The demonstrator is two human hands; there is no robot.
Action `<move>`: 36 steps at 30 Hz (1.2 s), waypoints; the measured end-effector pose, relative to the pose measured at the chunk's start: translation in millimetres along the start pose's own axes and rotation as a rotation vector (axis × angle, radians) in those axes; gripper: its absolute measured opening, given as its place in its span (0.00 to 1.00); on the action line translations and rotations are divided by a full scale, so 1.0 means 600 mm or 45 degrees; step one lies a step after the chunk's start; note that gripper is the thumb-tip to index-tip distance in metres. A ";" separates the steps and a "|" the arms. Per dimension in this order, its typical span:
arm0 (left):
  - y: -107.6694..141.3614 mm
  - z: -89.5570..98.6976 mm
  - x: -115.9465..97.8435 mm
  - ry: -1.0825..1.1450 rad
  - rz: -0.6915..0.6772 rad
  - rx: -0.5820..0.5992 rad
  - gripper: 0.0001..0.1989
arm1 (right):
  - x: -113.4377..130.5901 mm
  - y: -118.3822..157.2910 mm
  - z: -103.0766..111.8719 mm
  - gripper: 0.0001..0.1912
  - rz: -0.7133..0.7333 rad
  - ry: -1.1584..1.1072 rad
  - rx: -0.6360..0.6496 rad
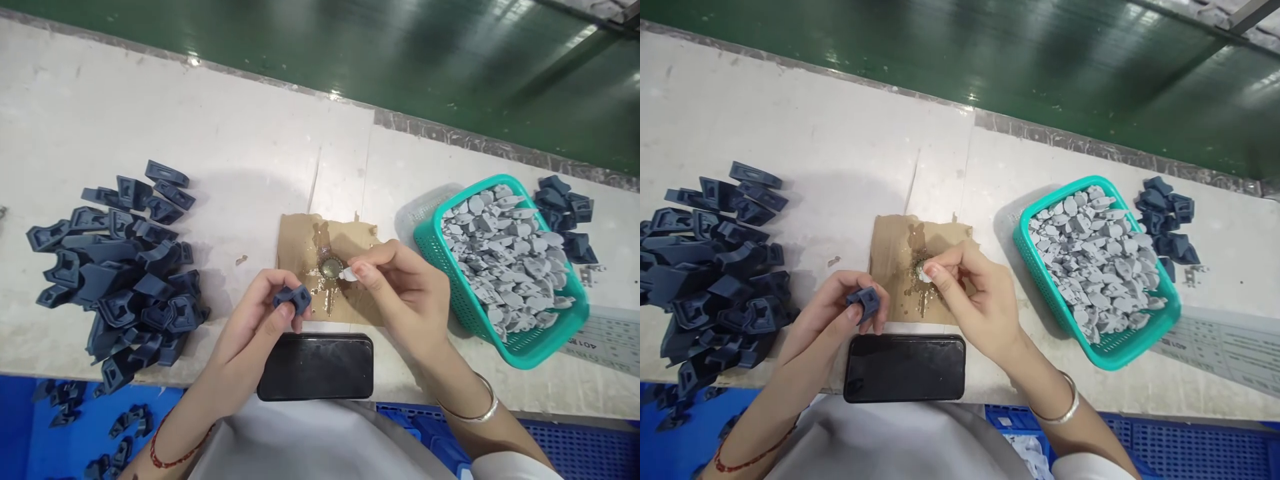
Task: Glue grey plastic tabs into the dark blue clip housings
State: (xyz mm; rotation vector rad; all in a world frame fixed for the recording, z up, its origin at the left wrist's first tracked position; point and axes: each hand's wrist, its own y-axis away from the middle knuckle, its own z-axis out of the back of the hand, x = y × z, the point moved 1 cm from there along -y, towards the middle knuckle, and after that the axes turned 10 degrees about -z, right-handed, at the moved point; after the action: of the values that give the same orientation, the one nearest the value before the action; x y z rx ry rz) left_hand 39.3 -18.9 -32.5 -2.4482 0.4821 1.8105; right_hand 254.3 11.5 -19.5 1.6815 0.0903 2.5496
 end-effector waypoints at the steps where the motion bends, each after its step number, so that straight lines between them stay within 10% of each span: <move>1: -0.002 -0.001 0.002 -0.029 -0.027 0.009 0.06 | 0.001 0.001 -0.001 0.08 -0.041 -0.105 -0.017; 9: -0.007 -0.003 0.014 -0.302 -0.038 0.104 0.12 | 0.009 0.004 -0.024 0.09 -0.192 -0.576 0.181; 36: -0.014 -0.011 0.008 -0.535 -0.084 0.080 0.15 | 0.016 0.015 -0.053 0.07 0.049 -0.220 0.165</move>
State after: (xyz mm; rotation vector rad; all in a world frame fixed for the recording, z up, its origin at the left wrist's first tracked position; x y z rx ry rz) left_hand 48.7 -13.5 -36.2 -1.9374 0.4093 2.1601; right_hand 221.1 3.6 -22.3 1.9605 0.2179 2.4609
